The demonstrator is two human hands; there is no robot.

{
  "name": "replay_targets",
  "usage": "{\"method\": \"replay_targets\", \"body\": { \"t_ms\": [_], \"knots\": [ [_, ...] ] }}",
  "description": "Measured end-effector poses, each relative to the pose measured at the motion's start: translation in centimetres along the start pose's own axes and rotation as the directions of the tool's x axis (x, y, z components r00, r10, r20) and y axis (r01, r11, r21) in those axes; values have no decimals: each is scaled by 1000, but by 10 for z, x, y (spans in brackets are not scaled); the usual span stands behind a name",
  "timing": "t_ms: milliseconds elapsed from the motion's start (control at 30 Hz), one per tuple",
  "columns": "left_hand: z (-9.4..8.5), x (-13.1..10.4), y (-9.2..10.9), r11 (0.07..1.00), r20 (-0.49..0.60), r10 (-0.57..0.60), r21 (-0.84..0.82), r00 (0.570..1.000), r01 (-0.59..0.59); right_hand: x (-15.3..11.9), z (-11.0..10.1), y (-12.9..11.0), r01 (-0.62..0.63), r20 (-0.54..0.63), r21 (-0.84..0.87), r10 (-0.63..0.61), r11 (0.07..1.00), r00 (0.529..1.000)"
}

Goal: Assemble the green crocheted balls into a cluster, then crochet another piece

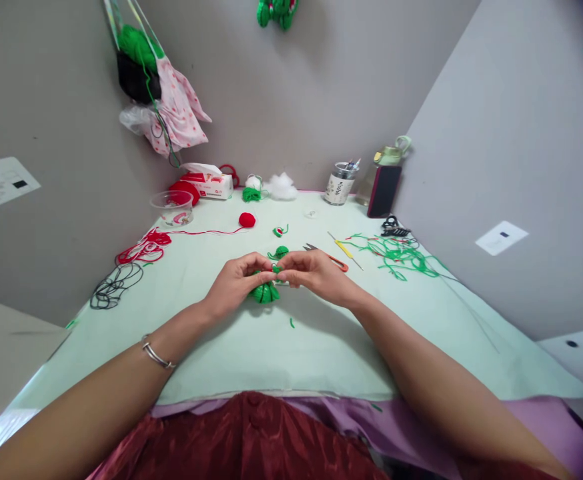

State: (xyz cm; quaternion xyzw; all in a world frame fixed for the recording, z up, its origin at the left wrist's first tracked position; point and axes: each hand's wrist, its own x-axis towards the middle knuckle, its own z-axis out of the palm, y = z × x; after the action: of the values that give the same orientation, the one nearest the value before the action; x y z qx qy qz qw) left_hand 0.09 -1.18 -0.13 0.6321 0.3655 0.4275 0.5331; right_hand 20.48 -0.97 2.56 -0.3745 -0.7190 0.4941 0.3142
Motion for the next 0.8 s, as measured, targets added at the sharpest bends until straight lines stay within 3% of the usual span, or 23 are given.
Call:
{"method": "replay_targets", "body": {
  "t_ms": [233,533,667,800],
  "knots": [
    [-1,0,4,999,-14,-37,-29,999,37,3,-3,1,-61,-16,148,64,987,998],
    [-1,0,3,997,-40,29,-76,999,-32,3,0,4,-56,-48,231,69,971,996],
    [0,-2,0,986,-111,164,28,980,-162,1,2,2,-31,-31,220,39,975,999],
    [2,-6,-2,931,-115,337,189,935,-312,1,3,2,-140,38,358,135,923,990]
  ]
}}
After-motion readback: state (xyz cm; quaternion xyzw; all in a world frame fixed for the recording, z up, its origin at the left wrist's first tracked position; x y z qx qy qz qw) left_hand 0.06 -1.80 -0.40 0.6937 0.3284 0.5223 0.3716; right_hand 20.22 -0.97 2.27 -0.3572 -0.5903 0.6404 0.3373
